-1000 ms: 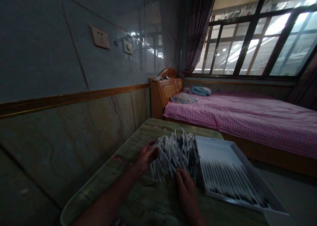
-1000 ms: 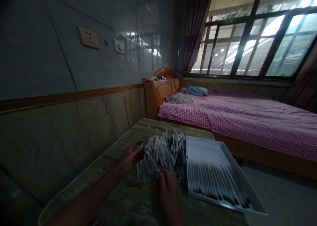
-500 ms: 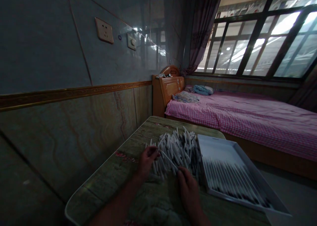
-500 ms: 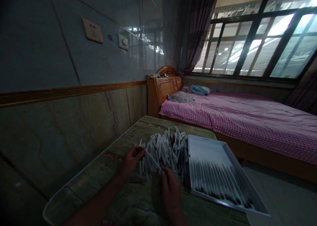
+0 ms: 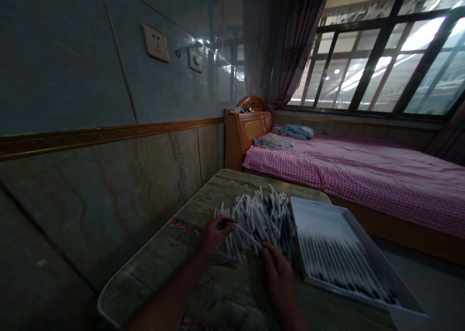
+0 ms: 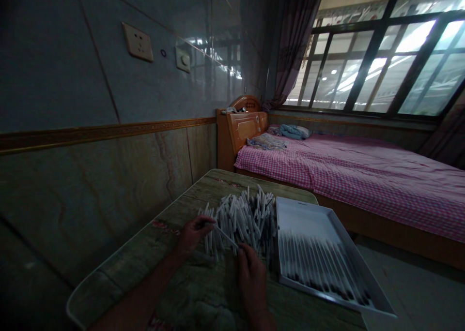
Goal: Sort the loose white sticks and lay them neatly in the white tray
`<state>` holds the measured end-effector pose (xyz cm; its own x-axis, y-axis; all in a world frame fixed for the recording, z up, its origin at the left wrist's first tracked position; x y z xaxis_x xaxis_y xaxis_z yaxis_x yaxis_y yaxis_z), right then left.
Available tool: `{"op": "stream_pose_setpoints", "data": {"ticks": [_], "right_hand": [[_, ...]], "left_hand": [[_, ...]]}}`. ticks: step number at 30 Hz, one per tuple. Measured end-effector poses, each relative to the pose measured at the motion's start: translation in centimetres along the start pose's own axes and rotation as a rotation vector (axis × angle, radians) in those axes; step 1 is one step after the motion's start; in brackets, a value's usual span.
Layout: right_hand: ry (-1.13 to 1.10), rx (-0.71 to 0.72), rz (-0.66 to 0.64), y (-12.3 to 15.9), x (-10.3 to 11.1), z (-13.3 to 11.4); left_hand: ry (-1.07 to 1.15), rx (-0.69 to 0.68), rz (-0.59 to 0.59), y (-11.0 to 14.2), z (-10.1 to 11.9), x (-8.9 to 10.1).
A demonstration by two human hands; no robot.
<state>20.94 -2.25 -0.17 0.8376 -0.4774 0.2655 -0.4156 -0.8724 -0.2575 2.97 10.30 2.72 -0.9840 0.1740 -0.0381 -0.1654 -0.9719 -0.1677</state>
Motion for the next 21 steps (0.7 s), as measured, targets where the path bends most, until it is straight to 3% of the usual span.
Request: {"op": "stream_pose_setpoints", "data": {"ticks": [6,14,21], "right_hand": [[0.038,0.056,-0.047,-0.1,-0.3,-0.3],[0.228,0.176,-0.097,0.8,-1.3,-0.3],[0.402,0.249,-0.05,1.1,-1.5,-0.4]], "left_hand": [[0.061,0.119,-0.086,0.1,-0.4,-0.3],[0.385,0.222,-0.001,1.8,-0.8,-1.7],[0.433,0.263,0.021,2.7,-0.3,-2.2]]}}
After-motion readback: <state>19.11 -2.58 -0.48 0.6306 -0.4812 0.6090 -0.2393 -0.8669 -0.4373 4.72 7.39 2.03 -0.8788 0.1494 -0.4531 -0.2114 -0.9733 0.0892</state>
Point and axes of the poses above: each hand's wrist, its own y-axis away from the middle knuckle, its own x-axis out of the back of the hand, z = x × y, the point moved 3 cm from there along -y, towards the middle knuckle, and after that the axes turned 1 degree about x, right-handed, at the moved point
